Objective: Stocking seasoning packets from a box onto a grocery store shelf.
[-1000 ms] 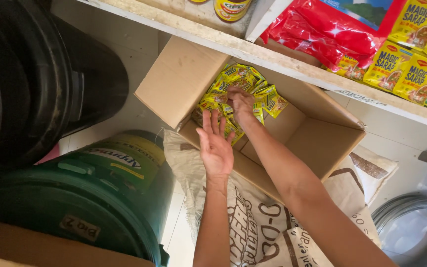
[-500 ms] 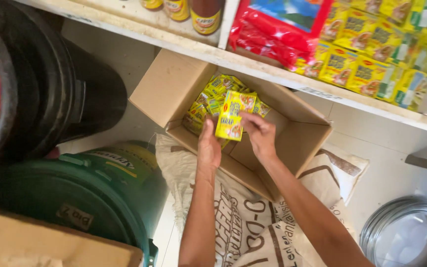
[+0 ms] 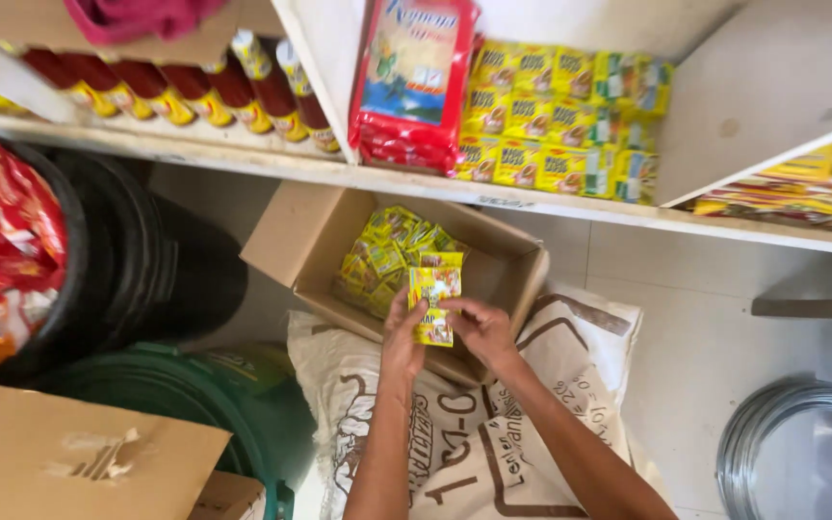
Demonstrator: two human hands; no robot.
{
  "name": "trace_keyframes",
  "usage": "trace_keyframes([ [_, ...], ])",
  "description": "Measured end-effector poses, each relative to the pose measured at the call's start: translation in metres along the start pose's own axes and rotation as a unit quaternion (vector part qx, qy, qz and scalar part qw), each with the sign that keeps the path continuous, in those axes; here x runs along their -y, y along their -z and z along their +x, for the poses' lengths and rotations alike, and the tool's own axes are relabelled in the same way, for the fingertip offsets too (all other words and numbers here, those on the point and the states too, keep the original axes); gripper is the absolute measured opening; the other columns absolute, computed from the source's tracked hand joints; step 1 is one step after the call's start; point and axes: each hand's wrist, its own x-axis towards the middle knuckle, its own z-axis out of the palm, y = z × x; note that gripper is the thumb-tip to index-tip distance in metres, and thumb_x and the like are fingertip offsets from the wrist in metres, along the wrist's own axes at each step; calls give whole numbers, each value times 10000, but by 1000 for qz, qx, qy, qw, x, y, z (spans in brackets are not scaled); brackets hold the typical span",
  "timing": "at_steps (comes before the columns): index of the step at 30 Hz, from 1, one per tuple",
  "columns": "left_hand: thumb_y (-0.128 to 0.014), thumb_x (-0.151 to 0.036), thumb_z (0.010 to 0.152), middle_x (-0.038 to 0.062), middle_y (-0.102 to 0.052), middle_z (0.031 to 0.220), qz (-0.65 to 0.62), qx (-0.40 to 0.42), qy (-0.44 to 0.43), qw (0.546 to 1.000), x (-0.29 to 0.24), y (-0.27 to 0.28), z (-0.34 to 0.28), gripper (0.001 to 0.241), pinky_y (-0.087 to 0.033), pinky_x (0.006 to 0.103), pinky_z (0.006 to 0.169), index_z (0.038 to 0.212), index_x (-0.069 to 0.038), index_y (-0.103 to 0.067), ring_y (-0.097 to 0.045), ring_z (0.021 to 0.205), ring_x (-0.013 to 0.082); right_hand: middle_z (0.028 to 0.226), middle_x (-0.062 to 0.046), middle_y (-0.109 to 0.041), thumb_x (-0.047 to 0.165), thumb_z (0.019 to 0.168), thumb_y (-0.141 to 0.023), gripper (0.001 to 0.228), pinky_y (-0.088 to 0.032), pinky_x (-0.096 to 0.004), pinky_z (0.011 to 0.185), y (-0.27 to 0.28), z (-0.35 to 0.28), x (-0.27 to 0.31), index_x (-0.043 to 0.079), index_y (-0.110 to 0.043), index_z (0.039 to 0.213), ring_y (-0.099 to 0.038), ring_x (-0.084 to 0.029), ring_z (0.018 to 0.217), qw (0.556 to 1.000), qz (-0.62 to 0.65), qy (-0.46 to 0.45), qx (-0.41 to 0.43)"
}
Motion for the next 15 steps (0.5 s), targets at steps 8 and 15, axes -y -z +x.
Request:
trace_keyframes([
  [8,-749,-29,862,75,-702,1175,1,1,2,1000,-29,-36,-44,518,-563,393,934,1338,-107,-559,-677,1060,195,1190,-129,-677,183,903,-736,291,-624,-326,803,73,-66,156,47,-696,1157,-712,-218,1006,978,-177,70,87],
  [15,-743,-20,865,85,-714,1158,45,34,-16,998,-53,-84,-81,480,-586,381,890,1310,-94,-579,-693,1019,191,1079,-100,-764,226,892,-719,272,-637,-349,712,120,-109,208,72,-727,1116,-768,-237,875,965,-258,13,51],
])
